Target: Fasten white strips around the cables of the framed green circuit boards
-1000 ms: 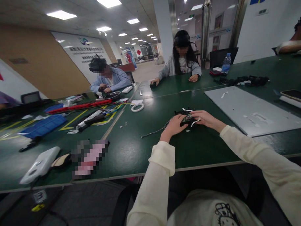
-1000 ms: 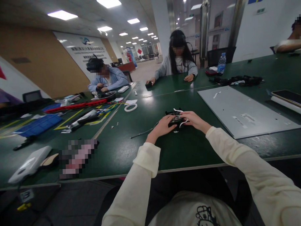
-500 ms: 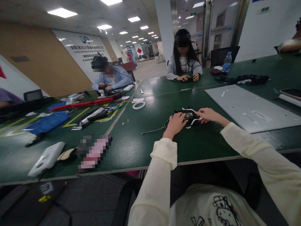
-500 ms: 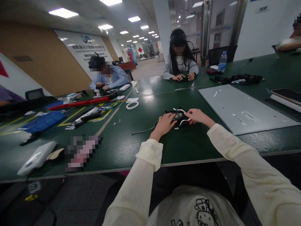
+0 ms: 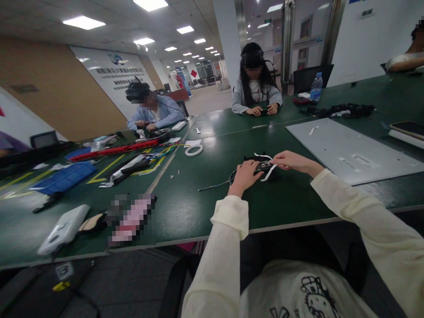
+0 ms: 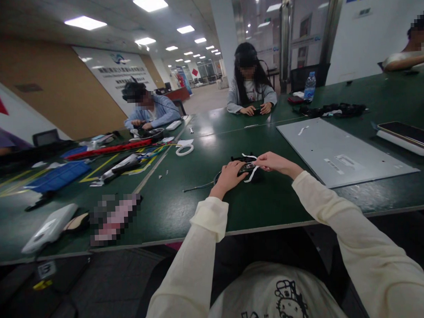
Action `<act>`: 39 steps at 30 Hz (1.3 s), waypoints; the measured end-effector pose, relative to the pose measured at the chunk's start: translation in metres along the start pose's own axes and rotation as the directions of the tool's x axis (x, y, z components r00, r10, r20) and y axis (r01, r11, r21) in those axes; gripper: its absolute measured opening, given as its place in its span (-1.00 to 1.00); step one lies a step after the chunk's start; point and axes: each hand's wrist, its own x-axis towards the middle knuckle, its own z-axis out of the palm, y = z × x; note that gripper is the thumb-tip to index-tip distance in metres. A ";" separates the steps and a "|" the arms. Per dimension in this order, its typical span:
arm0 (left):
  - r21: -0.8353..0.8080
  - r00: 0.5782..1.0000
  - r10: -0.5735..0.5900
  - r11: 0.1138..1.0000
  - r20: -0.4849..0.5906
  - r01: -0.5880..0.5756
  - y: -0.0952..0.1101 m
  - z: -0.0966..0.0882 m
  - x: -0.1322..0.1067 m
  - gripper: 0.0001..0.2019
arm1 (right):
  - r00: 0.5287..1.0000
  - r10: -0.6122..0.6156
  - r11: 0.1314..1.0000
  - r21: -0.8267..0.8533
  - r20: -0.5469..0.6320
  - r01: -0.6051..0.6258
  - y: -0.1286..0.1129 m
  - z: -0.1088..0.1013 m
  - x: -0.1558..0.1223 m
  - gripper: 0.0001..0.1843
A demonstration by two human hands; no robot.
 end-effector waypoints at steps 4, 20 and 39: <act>-0.033 1.000 -0.003 0.999 -0.015 0.003 -0.001 0.001 -0.001 -0.59 | 0.992 -0.088 0.973 0.204 -0.095 0.106 -0.007 0.000 0.000 -0.50; -0.791 0.997 0.015 0.609 0.074 0.050 0.023 -0.024 0.006 -0.62 | 0.973 -0.206 0.972 -0.135 -0.108 0.191 0.000 0.005 -0.002 -0.54; -0.324 0.996 -0.091 0.942 -0.004 0.084 0.014 -0.006 0.005 -0.69 | 0.888 -0.430 0.548 -0.829 -0.162 0.114 0.018 -0.006 -0.005 -0.65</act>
